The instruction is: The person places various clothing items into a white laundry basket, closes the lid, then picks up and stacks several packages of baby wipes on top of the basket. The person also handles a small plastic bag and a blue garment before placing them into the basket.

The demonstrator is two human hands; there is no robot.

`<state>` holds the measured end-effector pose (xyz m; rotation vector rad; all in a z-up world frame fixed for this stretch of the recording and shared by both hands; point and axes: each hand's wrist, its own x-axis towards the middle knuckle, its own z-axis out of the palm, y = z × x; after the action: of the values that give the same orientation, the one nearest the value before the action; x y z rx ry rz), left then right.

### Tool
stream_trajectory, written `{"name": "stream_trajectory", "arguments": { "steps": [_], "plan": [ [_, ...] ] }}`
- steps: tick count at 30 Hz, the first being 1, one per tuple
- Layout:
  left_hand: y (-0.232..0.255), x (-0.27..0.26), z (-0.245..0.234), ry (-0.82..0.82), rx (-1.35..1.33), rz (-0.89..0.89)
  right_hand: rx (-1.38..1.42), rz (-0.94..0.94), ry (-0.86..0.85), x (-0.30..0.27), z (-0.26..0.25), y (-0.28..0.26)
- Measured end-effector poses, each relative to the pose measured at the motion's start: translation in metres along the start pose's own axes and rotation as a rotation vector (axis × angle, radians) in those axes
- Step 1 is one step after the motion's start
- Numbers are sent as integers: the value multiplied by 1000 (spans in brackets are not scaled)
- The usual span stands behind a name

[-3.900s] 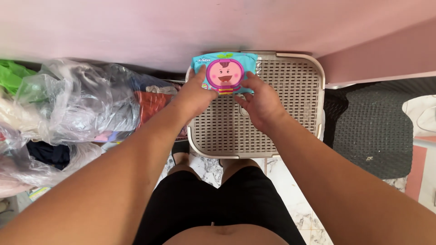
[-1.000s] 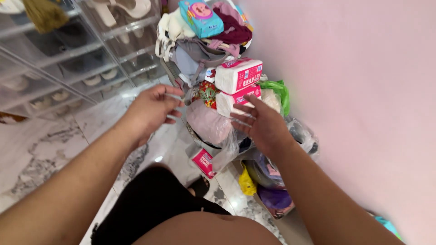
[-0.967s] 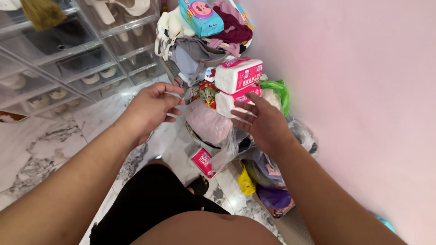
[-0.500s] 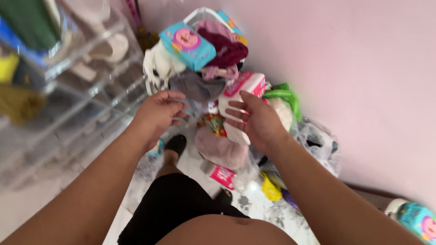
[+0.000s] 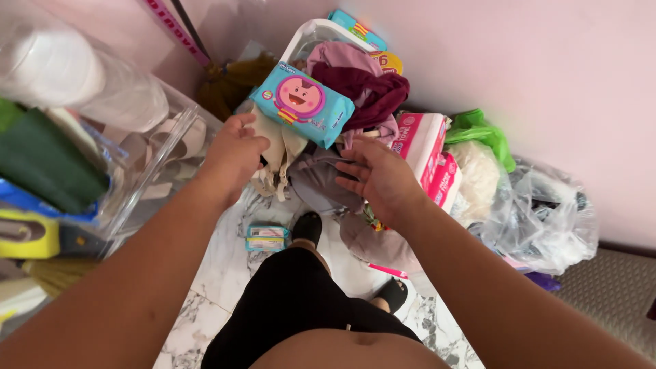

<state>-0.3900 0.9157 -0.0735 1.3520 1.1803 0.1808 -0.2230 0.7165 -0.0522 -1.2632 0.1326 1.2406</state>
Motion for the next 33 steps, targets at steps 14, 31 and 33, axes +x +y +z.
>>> {"name": "stream_trajectory", "arguments": {
  "steps": [14, 31, 33],
  "plan": [
    [17, 87, 12, -79, 127, -115, 22, 71, 58, 70, 3, 23],
    [42, 78, 25, -166, 100, -29, -280, 41, 231, 66, 37, 9],
    [40, 62, 26, -194, 58, 18, -217, 15, 246, 52, 30, 9]
  ]
}}
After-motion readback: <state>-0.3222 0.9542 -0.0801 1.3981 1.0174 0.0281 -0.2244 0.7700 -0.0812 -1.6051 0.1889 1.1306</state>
